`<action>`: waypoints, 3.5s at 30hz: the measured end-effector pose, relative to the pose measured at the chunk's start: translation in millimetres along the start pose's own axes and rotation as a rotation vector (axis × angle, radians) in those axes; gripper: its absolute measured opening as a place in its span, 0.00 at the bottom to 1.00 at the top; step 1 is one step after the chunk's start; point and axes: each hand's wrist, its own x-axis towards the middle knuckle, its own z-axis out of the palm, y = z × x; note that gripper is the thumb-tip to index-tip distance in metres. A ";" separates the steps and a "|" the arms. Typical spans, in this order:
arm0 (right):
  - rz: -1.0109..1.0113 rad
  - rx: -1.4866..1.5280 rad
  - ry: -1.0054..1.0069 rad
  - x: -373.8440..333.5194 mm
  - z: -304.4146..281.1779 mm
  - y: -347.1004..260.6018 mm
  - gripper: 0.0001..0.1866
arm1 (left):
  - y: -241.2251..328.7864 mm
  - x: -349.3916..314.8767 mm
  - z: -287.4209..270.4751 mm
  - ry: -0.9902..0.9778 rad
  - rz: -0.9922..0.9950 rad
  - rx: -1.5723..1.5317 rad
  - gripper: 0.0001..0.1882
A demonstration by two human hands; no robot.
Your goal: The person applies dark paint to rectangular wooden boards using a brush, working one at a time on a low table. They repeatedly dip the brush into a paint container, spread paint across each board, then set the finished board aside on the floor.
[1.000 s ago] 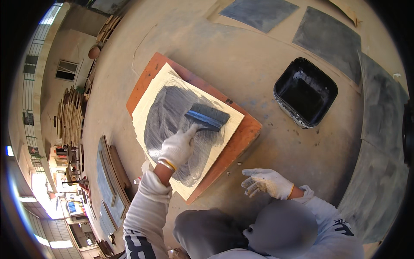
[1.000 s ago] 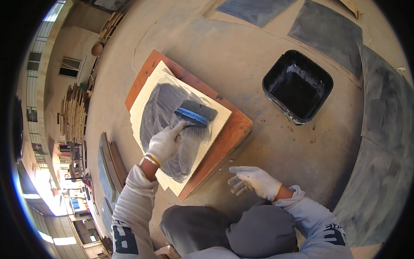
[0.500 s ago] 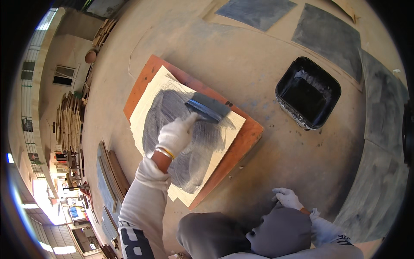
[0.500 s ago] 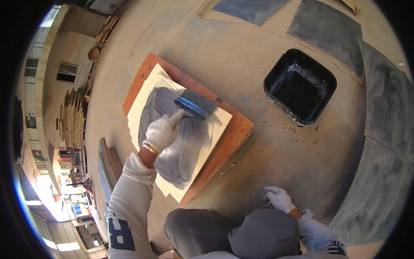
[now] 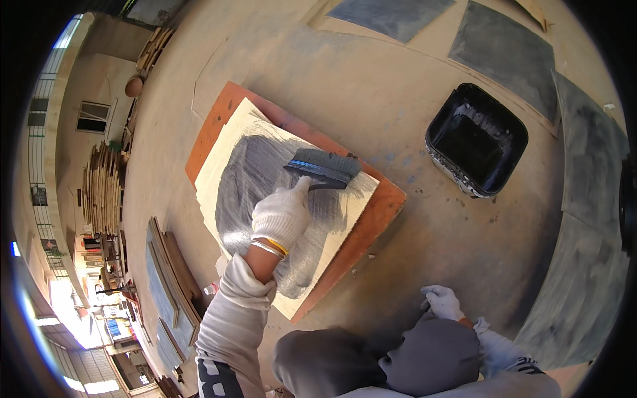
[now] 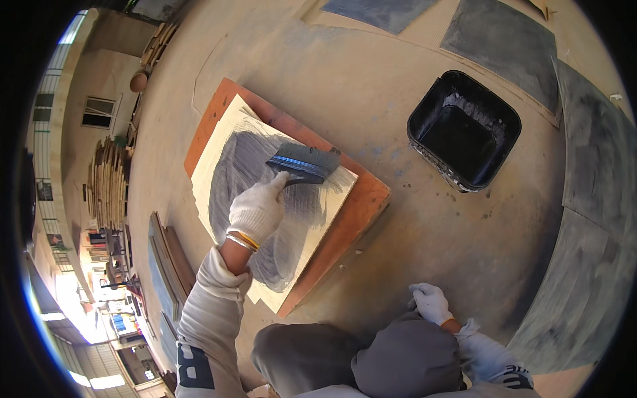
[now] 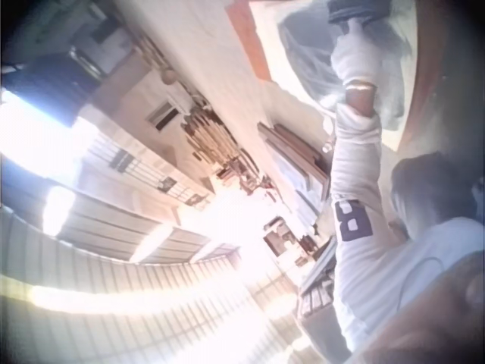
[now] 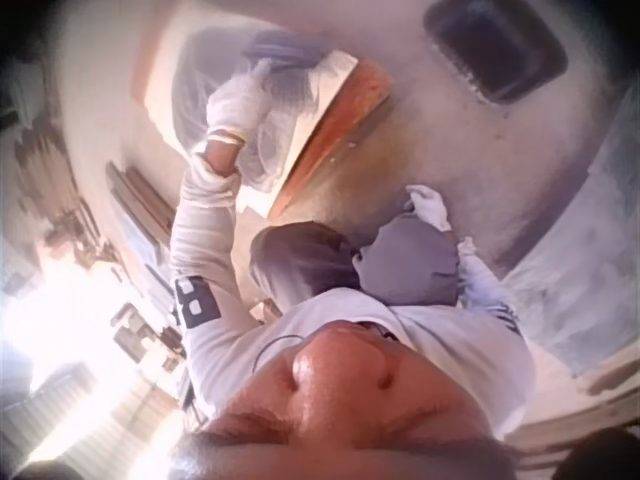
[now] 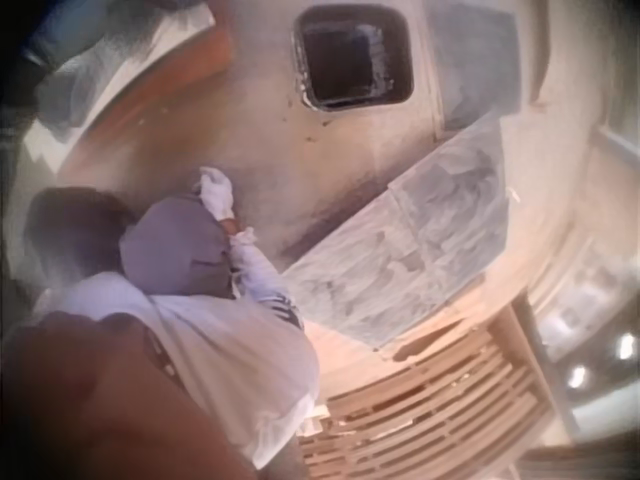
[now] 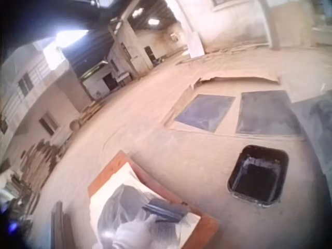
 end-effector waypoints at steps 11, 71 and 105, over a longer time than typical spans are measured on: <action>0.033 0.039 -0.104 -3.8 6.6 -8.5 0.18 | -79.0 42.6 3.5 0.060 -0.042 0.041 0.21; 0.125 -0.019 0.161 13.5 12.0 -6.8 0.19 | -294.4 144.0 42.4 0.109 -0.083 -0.204 0.23; -1.025 -1.894 0.117 87.8 358.8 -501.1 0.26 | -168.6 -176.4 154.4 0.576 -0.321 -2.526 0.29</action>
